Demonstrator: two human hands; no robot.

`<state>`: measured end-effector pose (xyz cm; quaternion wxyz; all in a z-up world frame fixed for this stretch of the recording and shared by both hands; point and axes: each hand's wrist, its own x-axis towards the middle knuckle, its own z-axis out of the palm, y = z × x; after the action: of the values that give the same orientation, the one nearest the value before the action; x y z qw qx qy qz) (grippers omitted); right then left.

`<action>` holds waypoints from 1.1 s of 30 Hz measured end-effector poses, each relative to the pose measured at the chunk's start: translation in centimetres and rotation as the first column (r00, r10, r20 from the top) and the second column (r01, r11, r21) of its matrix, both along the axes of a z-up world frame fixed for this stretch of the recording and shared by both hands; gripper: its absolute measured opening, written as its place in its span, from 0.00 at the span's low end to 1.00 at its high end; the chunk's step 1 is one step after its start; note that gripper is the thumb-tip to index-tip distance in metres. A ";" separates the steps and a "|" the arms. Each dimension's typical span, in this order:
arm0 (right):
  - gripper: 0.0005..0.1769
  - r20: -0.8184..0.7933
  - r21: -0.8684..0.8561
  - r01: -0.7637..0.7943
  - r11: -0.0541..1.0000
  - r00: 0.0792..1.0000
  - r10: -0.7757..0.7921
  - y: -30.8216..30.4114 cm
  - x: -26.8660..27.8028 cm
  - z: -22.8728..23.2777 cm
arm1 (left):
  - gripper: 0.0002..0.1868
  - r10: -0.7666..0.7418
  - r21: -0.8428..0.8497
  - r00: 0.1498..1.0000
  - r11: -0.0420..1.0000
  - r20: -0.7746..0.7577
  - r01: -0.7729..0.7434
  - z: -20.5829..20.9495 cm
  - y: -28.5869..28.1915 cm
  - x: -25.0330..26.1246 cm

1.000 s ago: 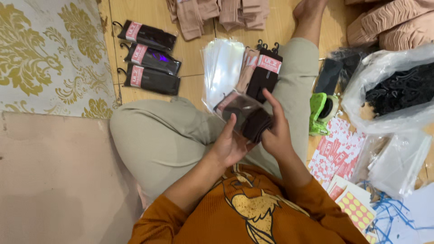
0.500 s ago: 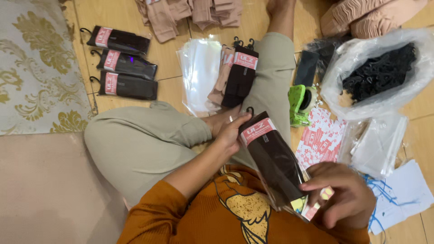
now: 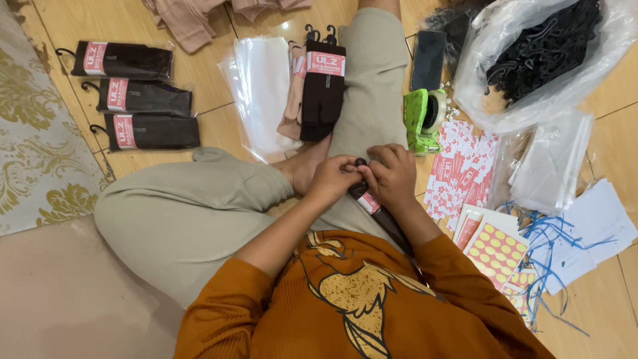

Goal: The person places pairs of socks into individual plastic sleeves and uses a tape dispenser to seal them.

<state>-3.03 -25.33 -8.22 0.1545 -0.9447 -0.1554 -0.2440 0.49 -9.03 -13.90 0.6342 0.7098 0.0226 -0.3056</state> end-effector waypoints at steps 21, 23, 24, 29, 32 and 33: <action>0.17 -0.282 0.798 0.047 0.601 0.910 0.304 -5.2 3.4 11.9 | 0.27 -0.026 -0.200 0.987 0.978 0.160 0.058 15.6 0.7 1.6; 0.09 -0.383 0.839 0.187 0.511 0.870 0.311 -4.7 3.8 8.5 | 0.24 0.057 -0.123 0.985 0.992 0.164 -0.037 13.5 0.6 3.1; 0.10 -0.477 0.850 0.326 0.415 0.810 0.341 -4.3 4.5 6.8 | 0.22 0.150 -0.045 0.973 0.988 0.173 -0.145 12.4 0.6 4.1; 0.07 -0.255 0.958 0.195 0.211 0.917 0.308 -4.8 4.5 5.1 | 0.14 0.200 -0.233 0.828 0.969 0.524 -0.087 18.3 1.4 2.5; 0.02 -0.066 0.997 0.051 0.060 0.957 0.283 -3.5 3.6 8.0 | 0.11 0.149 -0.231 0.659 0.972 0.738 0.039 16.6 2.0 1.8; 0.07 0.004 1.000 -0.005 0.005 0.958 0.288 -2.7 3.3 9.8 | 0.12 0.096 -0.176 0.563 0.980 0.821 0.089 15.4 2.3 1.6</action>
<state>0.22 -28.04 1.63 0.8087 -0.5634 -0.0220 -0.1675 2.10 -6.72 1.51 0.6386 0.7036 -0.3055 0.0621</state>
